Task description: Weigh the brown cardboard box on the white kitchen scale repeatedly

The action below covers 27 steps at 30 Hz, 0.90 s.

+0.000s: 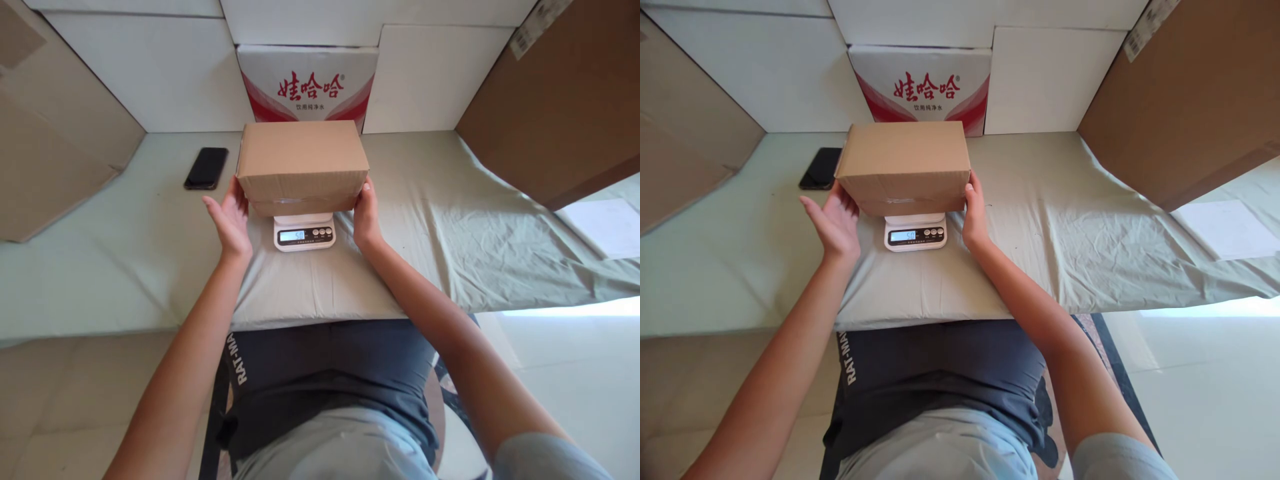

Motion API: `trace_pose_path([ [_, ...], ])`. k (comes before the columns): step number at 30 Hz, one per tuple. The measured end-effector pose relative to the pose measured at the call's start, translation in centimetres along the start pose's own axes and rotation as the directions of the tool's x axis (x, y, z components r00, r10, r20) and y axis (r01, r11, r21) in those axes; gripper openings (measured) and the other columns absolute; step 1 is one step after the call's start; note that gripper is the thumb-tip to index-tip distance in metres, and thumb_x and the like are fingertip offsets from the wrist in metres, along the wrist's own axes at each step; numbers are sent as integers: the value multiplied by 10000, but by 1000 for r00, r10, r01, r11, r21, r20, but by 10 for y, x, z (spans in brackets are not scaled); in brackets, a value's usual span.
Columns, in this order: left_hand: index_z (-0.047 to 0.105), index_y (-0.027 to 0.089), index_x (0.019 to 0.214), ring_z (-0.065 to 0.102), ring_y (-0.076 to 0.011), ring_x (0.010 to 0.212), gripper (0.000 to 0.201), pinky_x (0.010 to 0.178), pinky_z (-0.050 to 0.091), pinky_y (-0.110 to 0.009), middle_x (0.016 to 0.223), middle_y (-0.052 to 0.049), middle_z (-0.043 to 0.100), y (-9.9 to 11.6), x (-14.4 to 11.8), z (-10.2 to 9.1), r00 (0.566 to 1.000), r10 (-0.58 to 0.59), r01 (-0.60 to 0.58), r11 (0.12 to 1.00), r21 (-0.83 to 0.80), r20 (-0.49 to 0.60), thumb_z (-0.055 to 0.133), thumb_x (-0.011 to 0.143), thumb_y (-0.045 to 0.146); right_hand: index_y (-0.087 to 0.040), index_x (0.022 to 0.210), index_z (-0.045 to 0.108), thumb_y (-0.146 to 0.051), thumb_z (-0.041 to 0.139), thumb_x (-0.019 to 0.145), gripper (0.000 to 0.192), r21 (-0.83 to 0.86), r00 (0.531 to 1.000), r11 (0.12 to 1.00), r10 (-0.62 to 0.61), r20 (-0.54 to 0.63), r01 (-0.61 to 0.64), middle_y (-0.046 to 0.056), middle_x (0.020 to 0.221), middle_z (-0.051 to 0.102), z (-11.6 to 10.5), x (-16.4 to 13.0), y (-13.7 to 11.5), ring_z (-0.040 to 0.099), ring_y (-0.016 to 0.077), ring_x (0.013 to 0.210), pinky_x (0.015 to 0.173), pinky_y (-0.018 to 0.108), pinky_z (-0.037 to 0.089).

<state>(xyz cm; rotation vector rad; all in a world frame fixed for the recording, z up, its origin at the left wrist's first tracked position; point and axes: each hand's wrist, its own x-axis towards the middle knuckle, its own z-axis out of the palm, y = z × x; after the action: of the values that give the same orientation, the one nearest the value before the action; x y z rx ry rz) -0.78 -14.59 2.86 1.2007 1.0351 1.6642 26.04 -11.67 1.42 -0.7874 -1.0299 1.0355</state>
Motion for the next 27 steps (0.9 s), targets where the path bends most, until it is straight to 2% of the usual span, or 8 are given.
trace_pose_path([
  [8,641,331,1458,369,-308,1647,1068,1366,248,-476,1668,-66,544,1,0,0,1000,0,0,1000,-7,5,169,807,1034,-368,1358,610,-756,499,912,601,-38,1000,999,-12,10,13,20,1553,612,-2,1,1,466,297,1578,1355,560,366],
  [17,608,327,1506,347,-315,1661,1067,1372,249,-503,1701,-73,508,0,1,-2,1000,9,-9,1000,29,22,120,839,1003,-351,1303,631,-763,527,885,596,-32,1000,999,-6,5,7,29,1510,634,2,2,-2,453,300,1580,1344,551,371],
  [22,552,260,1566,362,-307,1656,1077,1381,249,-487,1739,-85,461,0,0,0,1000,-4,4,1000,14,2,112,882,965,-338,1308,633,-767,534,886,610,-8,1000,1000,0,9,0,32,1519,632,3,1,-3,465,303,1572,1349,555,367],
  [27,596,297,1513,368,-314,1654,1071,1372,269,-480,1726,-76,480,0,0,0,1000,6,-7,1000,22,20,142,844,999,-356,1298,645,-786,547,867,617,-13,1000,1000,12,8,-11,16,1530,633,3,1,-4,439,296,1593,1366,549,344],
])
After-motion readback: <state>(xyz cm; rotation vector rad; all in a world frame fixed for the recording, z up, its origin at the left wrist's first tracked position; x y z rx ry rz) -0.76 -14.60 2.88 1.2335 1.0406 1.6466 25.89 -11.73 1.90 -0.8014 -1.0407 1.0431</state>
